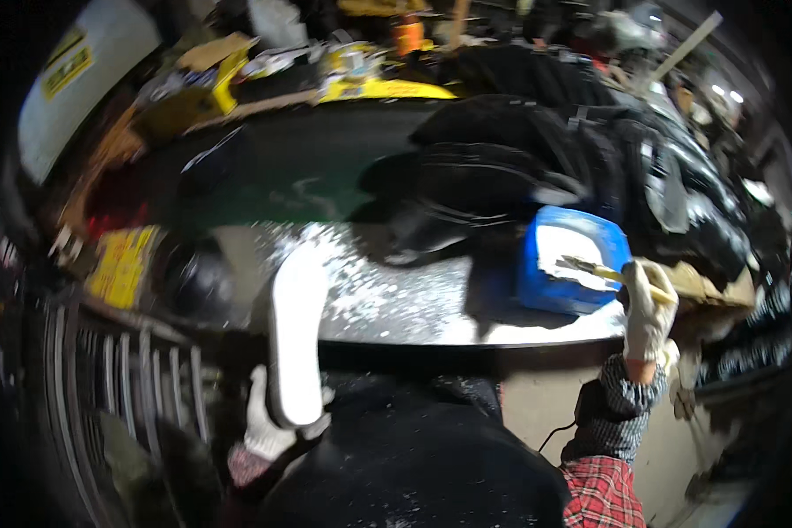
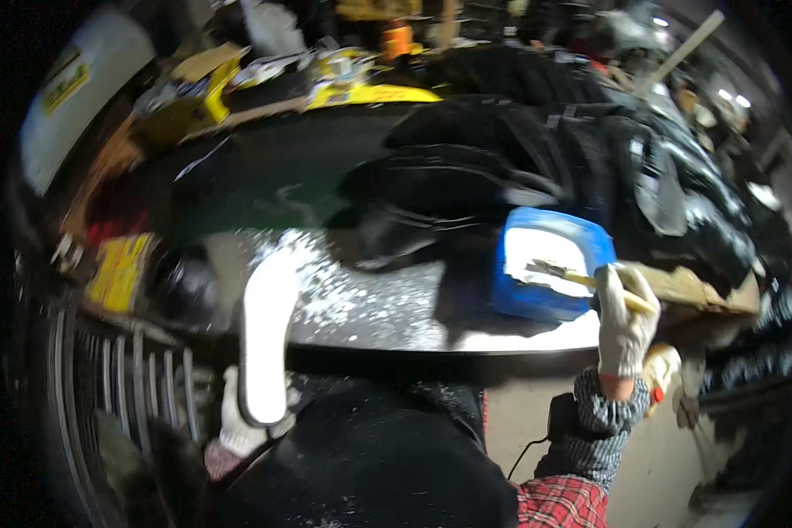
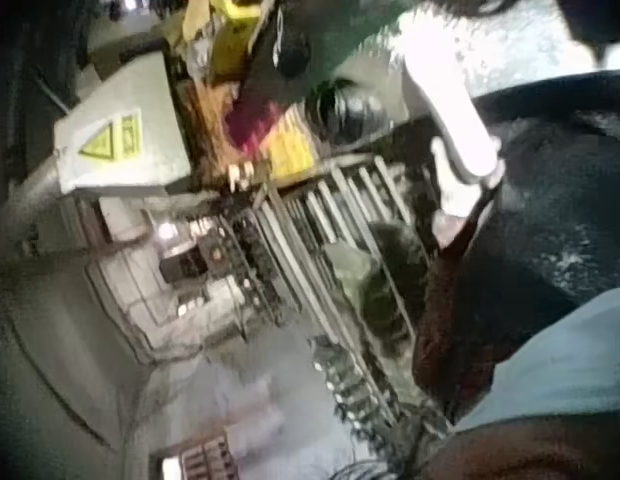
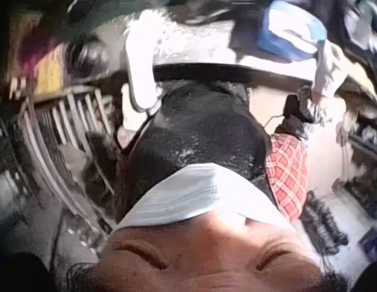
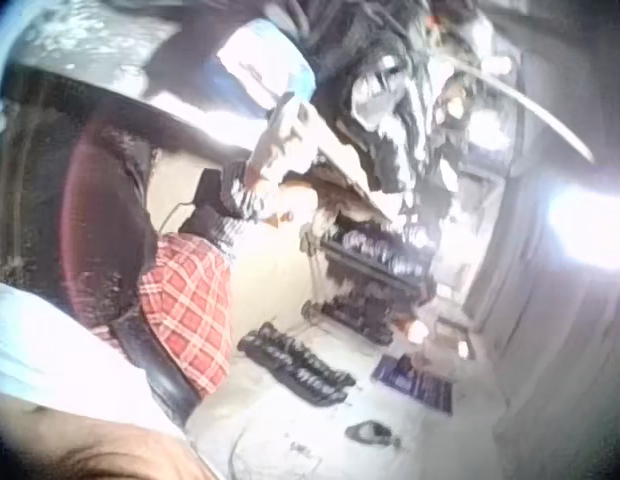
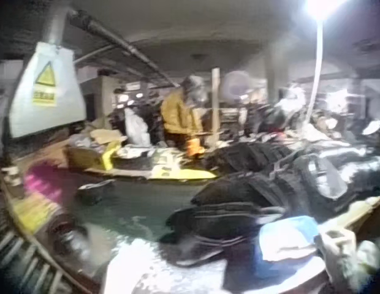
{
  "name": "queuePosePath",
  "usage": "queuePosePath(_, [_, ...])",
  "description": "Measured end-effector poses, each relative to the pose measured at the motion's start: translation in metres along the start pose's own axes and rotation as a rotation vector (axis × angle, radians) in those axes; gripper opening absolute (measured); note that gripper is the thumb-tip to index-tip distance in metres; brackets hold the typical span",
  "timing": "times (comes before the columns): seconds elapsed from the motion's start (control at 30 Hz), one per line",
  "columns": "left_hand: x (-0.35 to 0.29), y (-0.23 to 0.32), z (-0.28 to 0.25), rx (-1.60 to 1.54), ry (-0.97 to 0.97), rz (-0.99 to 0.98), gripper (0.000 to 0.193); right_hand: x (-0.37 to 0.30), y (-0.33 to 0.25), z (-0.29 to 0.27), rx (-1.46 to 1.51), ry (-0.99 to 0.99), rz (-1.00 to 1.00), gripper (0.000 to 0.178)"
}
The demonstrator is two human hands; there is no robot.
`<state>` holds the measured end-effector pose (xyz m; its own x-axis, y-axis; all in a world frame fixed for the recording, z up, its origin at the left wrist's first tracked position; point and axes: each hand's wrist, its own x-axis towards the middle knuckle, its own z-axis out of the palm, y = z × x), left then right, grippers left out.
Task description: The recorder applies glue to shoe soles and components using a brush and then places them on a rack or conveyor belt.
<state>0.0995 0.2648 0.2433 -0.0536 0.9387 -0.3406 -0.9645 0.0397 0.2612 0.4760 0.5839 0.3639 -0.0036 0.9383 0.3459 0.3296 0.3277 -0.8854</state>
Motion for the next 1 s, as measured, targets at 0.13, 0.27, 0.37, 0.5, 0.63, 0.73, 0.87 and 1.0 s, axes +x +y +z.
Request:
queuePosePath(0.13, [0.022,0.000,-0.023,-0.236,-0.268,-0.163,0.086,-0.054,-0.050,0.118,0.070,-0.323,-0.240,0.013])
queuePosePath(0.27, [0.026,0.005,-0.041,0.002,0.175,0.111,0.062,-0.076,-0.074,0.244,0.304,-0.801,-0.683,0.022])
queuePosePath(0.37, [0.019,0.001,-0.034,0.134,0.196,0.254,0.046,-0.071,-0.042,0.318,0.501,-0.790,0.016,0.022])
queuePosePath(0.5, [0.011,0.006,-0.059,0.140,0.084,0.257,0.049,-0.081,-0.017,0.283,0.470,-0.954,0.238,0.021])
queuePosePath(0.63, [0.013,0.005,-0.075,0.090,0.206,0.261,0.045,-0.083,-0.055,0.258,0.313,-1.159,-0.446,0.014])
queuePosePath(0.73, [0.007,0.012,-0.057,0.524,0.084,0.331,0.043,-0.038,-0.074,0.319,0.408,-0.858,0.062,0.022])
queuePosePath(0.87, [0.008,0.010,-0.053,0.557,0.174,0.332,0.047,-0.076,-0.107,0.297,0.483,-1.264,-0.146,0.019])
queuePosePath(1.0, [0.016,0.016,-0.055,0.330,-0.058,0.138,0.064,-0.089,-0.119,0.267,0.537,-1.614,-0.699,0.017])
